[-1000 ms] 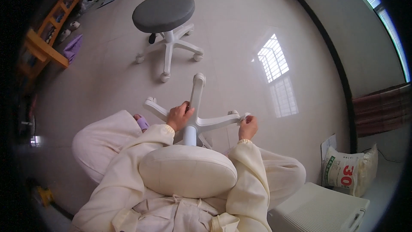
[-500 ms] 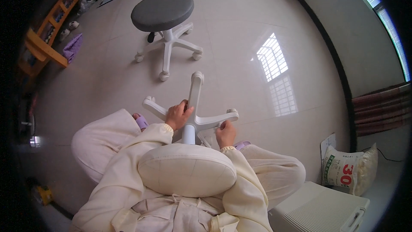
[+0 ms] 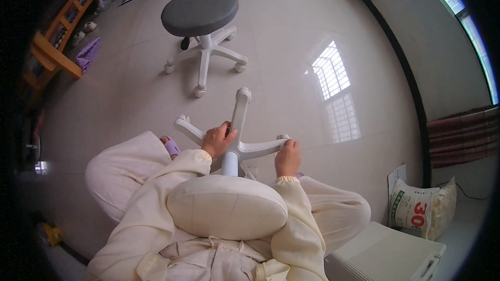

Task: The person cleans the base of an upside-down chair by wiping its legs and wheel sockets with a tissue by hand.

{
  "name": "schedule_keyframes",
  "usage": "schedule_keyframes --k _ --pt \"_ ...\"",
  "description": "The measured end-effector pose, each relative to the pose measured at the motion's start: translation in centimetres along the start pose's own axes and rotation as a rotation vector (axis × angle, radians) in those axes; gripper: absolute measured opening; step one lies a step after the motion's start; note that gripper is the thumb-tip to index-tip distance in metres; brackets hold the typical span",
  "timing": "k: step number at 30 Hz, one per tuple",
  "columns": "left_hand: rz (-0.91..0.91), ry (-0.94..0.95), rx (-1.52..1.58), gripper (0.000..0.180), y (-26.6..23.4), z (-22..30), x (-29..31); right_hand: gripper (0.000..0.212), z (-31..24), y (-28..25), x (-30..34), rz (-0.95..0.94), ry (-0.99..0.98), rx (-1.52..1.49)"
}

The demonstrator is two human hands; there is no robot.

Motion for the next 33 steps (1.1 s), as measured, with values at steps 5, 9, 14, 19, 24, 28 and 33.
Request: schedule_keyframes --k 5,9,14,19,24,28,33 --pt "0.003 0.001 0.020 0.036 0.2 0.0 0.0 0.020 -1.5 0.7 1.9 0.039 -0.100 -0.135" --pt "0.008 0.000 0.014 0.039 0.1 -0.1 0.0 0.017 -2.2 0.5 2.2 0.001 -0.153 -0.137" --pt "0.023 0.019 0.000 0.035 0.1 0.3 -0.2 0.012 -3.0 0.8 3.0 0.038 -0.238 -0.206" --pt "0.009 0.018 0.008 0.036 -0.1 0.3 -0.2 0.014 -4.9 0.3 3.7 -0.036 -0.384 -0.328" --pt "-0.008 0.018 0.000 0.040 0.3 0.0 -0.2 0.013 -7.4 0.5 4.2 -0.285 -0.647 -0.460" --pt "-0.030 0.016 -0.014 0.040 0.2 0.2 -0.2 0.013 -7.7 0.9 4.0 -0.343 -0.866 -0.408" --pt "-0.025 0.009 0.015 0.040 0.0 0.1 -0.1 0.008 -4.5 0.9 2.4 -0.235 -0.603 -0.436"
Point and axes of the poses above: each hand's wrist, its own x-axis away from the middle knuckle, its own y-axis out of the palm, z = x × y, the point moved 3 cm from there along -x, towards the middle knuckle, and after that the axes turned 9 degrees about z, right-handed, at the moved point
